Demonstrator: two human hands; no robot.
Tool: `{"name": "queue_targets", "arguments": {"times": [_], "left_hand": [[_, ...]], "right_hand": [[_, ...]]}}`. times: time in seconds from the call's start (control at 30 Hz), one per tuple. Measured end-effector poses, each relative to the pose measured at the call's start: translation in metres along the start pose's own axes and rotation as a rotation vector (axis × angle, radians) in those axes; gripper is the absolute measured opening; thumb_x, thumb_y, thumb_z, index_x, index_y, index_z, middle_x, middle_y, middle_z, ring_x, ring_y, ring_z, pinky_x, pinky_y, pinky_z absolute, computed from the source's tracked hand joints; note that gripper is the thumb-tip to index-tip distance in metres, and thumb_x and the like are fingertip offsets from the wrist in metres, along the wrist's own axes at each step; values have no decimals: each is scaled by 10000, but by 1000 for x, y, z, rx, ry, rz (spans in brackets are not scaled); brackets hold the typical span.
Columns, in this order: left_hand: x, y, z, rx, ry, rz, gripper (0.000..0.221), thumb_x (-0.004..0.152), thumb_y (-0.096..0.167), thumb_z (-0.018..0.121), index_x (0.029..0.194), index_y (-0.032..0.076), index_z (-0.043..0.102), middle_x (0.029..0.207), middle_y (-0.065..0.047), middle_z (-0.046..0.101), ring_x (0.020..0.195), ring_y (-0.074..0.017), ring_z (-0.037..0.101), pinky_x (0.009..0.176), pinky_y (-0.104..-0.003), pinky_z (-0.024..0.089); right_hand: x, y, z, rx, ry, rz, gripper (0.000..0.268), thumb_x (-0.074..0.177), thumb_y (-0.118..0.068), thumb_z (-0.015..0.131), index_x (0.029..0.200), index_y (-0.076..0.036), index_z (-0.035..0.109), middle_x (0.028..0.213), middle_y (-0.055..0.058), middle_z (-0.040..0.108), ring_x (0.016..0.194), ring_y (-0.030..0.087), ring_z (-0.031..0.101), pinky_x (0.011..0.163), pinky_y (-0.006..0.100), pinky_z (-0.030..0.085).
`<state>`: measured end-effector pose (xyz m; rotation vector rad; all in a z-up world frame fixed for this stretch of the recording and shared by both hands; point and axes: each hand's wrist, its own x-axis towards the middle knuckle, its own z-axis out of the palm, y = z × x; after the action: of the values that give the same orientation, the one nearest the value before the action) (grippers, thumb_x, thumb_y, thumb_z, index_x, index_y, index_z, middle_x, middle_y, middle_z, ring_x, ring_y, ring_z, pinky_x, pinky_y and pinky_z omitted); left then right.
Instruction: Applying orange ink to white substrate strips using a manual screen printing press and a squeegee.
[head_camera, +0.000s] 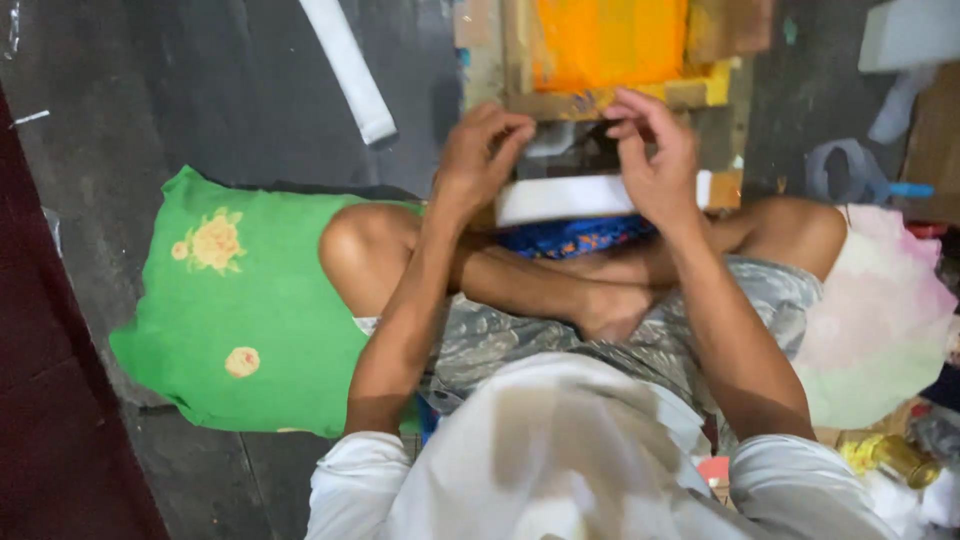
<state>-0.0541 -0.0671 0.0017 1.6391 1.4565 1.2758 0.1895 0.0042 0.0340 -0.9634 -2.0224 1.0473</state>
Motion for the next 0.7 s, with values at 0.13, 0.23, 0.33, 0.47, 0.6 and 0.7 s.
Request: {"name": "queue_targets", "arguments": {"times": [0.13, 0.23, 0.33, 0.47, 0.6, 0.7], "left_hand": [[-19, -3, 41, 168, -107, -208, 240, 921, 367, 808, 1075, 189, 762, 990, 1, 640, 984, -264, 592, 887, -455, 390], [-19, 11, 48, 540, -296, -247, 428, 814, 473, 848, 1179, 265, 767, 1086, -13, 603, 1053, -325, 523, 832, -496, 353], [-15, 22, 46, 505, -295, -196, 297, 863, 281, 848, 1114, 139, 778, 995, -68, 626, 1000, -348, 480, 853, -486, 328], [-17, 19, 52, 608, -207, -96, 219, 859, 305, 873, 1028, 190, 794, 942, -6, 628, 942, -300, 502, 783, -441, 316], [-22, 17, 54, 655, -207, -76, 260, 805, 314, 904, 1025, 217, 806, 932, 1, 617, 923, -314, 507, 747, -450, 294], [-22, 33, 56, 663, -122, -27, 200, 815, 283, 912, 943, 231, 766, 885, 33, 587, 890, -281, 510, 739, -422, 287]], "right_hand": [[-43, 38, -38, -375, -46, -95, 285, 993, -96, 731, 1266, -172, 762, 1195, 10, 723, 1052, 273, 656, 899, 401, 472], [-62, 44, -45, -509, -186, -92, 368, 1042, -337, 684, 1313, -95, 741, 1382, 75, 650, 1283, 344, 525, 1032, 501, 326], [-67, 61, -38, -524, -134, -193, 308, 1076, -356, 665, 1255, -132, 778, 1391, 75, 632, 1294, 355, 484, 990, 517, 330], [-69, 69, -35, -487, -71, -217, 345, 1095, -387, 616, 1207, -110, 788, 1376, 65, 642, 1284, 346, 492, 979, 512, 336], [-70, 72, -36, -443, -24, -236, 266, 1080, -327, 659, 1181, -111, 776, 1369, 56, 663, 1278, 334, 518, 973, 489, 333], [-71, 68, -36, -414, -24, -217, 390, 1120, -428, 556, 1170, -94, 751, 1366, 78, 665, 1291, 343, 511, 986, 493, 326]]}}
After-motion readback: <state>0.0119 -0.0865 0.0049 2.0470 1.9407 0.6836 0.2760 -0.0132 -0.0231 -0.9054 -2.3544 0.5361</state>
